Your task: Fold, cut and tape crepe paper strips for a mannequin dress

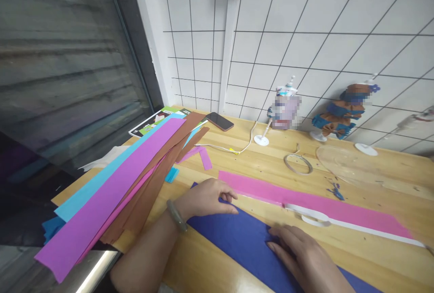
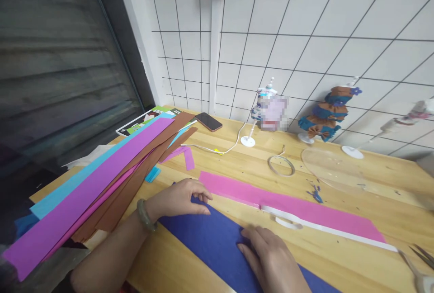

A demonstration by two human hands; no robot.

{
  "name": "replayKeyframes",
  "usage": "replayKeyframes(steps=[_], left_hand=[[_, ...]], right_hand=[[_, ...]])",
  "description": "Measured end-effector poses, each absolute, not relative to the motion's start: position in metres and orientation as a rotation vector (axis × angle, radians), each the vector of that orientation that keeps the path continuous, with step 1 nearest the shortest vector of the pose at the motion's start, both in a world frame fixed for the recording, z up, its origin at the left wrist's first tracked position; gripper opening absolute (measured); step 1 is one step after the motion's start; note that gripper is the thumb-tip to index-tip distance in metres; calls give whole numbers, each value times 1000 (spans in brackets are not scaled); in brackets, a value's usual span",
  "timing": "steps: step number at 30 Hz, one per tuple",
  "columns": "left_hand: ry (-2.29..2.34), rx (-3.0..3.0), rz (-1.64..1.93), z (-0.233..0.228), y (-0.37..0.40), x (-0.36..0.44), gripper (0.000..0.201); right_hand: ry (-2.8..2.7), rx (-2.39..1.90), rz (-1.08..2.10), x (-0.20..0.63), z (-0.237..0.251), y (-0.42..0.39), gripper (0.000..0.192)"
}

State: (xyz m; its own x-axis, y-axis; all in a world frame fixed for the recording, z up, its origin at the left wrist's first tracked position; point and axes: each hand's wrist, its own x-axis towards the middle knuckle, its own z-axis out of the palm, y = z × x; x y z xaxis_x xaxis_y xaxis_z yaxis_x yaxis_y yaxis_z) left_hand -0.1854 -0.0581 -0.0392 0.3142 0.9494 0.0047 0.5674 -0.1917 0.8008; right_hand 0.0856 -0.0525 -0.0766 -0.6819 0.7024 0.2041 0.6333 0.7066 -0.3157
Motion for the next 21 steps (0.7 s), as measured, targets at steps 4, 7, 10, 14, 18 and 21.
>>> replayKeyframes(steps=[4,7,10,14,18,21], left_hand=[[1294,2062,545,-40,-58,-183,29],[1299,2131,471,-40,-57,-182,28],[1338,2180,361,-40,-57,-180,27],[1361,2200,260,-40,-57,-178,22],[1343,2204,325,-40,-58,-178,18],[1311,2149,397,-39,-60,-180,16]], right_hand=[[-2615,-1048,419,84,-72,-54,22],[-2596,-1067,430,87,-73,-53,19],[-2604,-1136,440,92,-72,-52,22],[-2626,-1191,433,102,-68,-54,24],[-2674,-1170,497,121,-63,-62,20],[-2648,-1208,452,144,-59,-72,20]])
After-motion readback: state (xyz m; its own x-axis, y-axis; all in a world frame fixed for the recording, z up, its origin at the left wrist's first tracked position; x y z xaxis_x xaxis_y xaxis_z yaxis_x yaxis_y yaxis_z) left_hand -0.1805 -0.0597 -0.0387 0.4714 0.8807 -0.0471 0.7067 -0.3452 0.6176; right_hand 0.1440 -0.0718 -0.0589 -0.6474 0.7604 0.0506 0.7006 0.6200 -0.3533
